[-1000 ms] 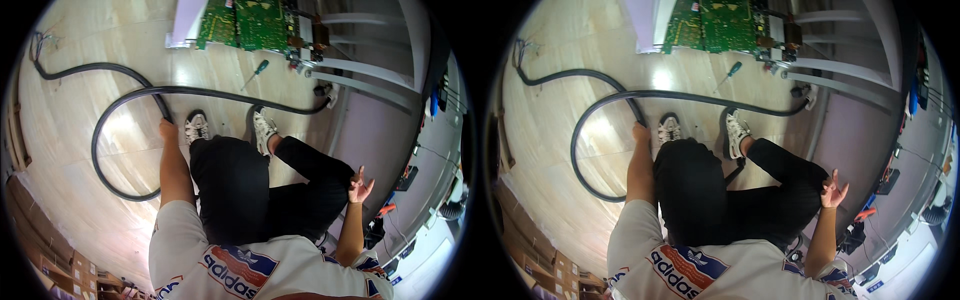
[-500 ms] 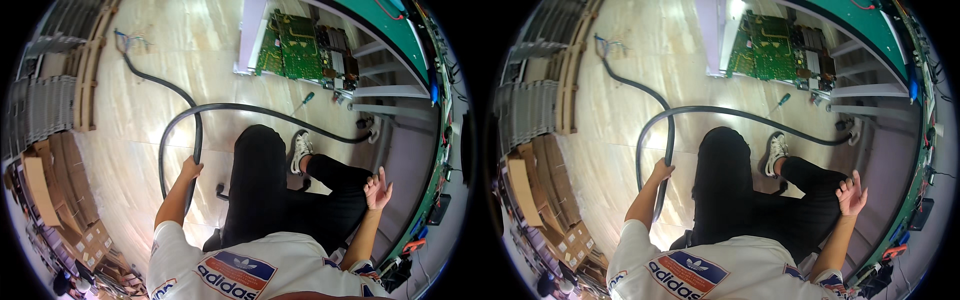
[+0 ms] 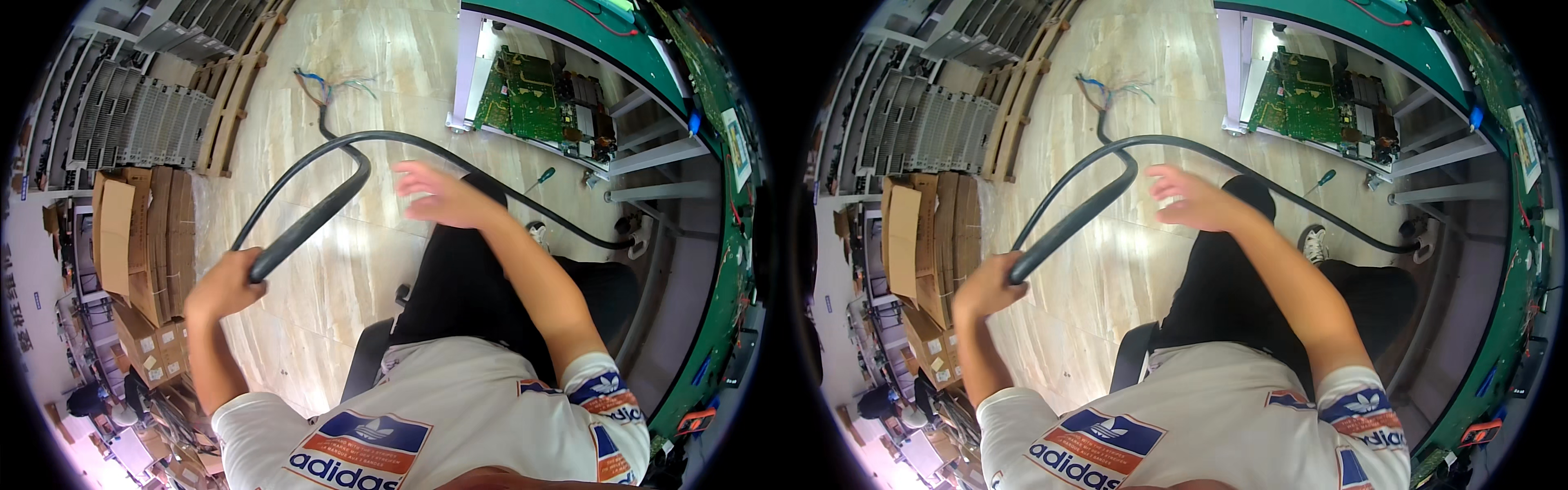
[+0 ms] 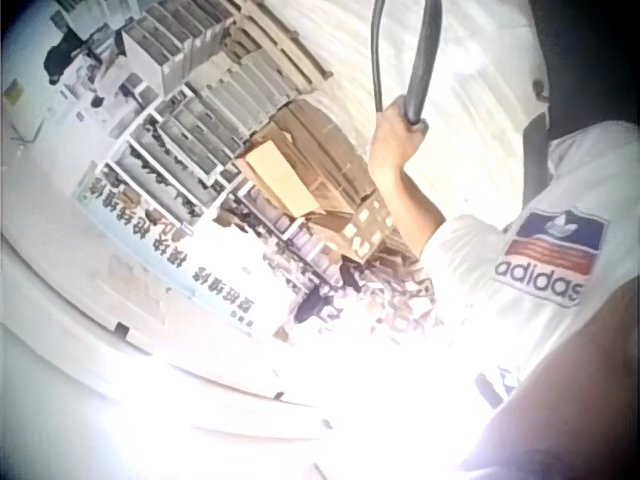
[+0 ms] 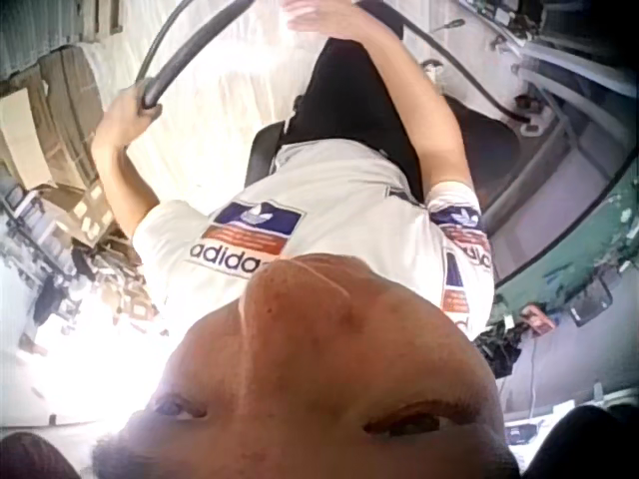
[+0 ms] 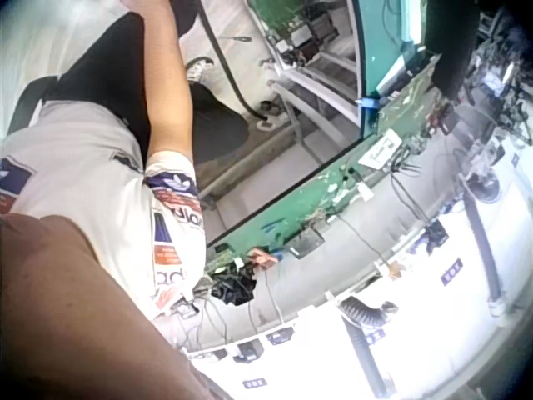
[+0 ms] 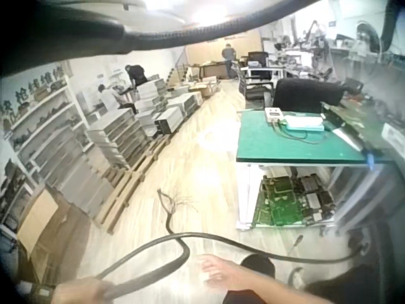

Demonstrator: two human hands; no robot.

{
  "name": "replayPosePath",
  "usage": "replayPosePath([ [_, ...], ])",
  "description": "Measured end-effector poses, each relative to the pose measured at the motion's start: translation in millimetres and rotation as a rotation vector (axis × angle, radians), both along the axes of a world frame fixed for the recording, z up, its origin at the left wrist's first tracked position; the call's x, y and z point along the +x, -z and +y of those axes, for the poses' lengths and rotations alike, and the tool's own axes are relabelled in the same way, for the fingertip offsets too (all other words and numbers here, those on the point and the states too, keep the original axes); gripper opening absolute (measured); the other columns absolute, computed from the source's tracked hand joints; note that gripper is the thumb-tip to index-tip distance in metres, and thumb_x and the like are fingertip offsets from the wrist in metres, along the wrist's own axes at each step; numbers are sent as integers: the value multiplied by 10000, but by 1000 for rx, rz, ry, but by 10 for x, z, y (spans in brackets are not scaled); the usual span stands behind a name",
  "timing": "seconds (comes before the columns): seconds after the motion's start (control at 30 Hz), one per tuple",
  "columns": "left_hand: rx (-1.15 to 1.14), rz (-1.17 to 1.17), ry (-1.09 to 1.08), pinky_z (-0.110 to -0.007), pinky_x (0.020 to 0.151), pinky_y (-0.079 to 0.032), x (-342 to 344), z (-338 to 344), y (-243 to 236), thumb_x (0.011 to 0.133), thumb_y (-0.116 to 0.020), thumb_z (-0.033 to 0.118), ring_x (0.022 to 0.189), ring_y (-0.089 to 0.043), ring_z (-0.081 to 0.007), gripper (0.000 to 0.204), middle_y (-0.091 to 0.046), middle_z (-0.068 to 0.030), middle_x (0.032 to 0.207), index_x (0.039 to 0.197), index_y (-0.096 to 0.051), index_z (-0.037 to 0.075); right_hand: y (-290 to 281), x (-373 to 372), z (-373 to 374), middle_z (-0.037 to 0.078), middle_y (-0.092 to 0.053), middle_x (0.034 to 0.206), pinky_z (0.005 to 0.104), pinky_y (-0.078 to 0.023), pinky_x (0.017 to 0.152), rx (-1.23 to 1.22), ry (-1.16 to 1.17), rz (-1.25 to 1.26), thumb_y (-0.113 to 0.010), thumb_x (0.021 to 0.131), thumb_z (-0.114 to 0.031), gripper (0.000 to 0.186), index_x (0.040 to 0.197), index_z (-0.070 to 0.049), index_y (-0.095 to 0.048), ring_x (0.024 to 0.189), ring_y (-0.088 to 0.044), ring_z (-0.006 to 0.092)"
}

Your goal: The person manipulates an electric vehicle charging handle and its internal wiring, using pliers to trim and organize the colorful wires.

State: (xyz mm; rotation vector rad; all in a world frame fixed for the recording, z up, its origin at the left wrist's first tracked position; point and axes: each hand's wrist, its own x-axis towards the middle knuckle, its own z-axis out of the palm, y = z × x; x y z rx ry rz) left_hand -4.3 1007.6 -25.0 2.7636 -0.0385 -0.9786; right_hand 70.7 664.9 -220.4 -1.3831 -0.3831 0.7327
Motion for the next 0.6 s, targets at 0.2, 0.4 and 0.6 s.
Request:
replayPosePath([
  [0.2, 68, -233, 110, -415, 534, -407, -333, 130, -1359, 633, -620, 9, 547, -508, -392, 162, -503, -206, 601, 786, -569, -6, 981, 147, 1054, 173, -596, 1225, 411, -476, 977, -311, 337, -639, -793, 714, -67, 671, 1331, -69, -530, 1186, -578, 322],
  [0.4, 185, -478, 52, -348, 570, -415, -274, 465, -1661, 682, -736, 26, 565, -516, -233, 196, -519, -87, 599, 861, -657, 14, 841, 116, 1134, 135, -663, 726, 379, -488, 640, -81, 483, -415, -787, 723, -109, 175, 851, -42, -688, 667, -625, 230],
  [0.6, 210, -509, -249, -292, 599, -449, -597, 1659, -1455, 685, -710, -24, 625, -537, -117, 160, -594, -27, 690, 827, -645, 10, -104, 67, 1217, 135, -624, 643, 410, -477, 591, -73, 472, -502, -770, 708, -142, 156, 717, -53, -641, 627, -635, 274],
])
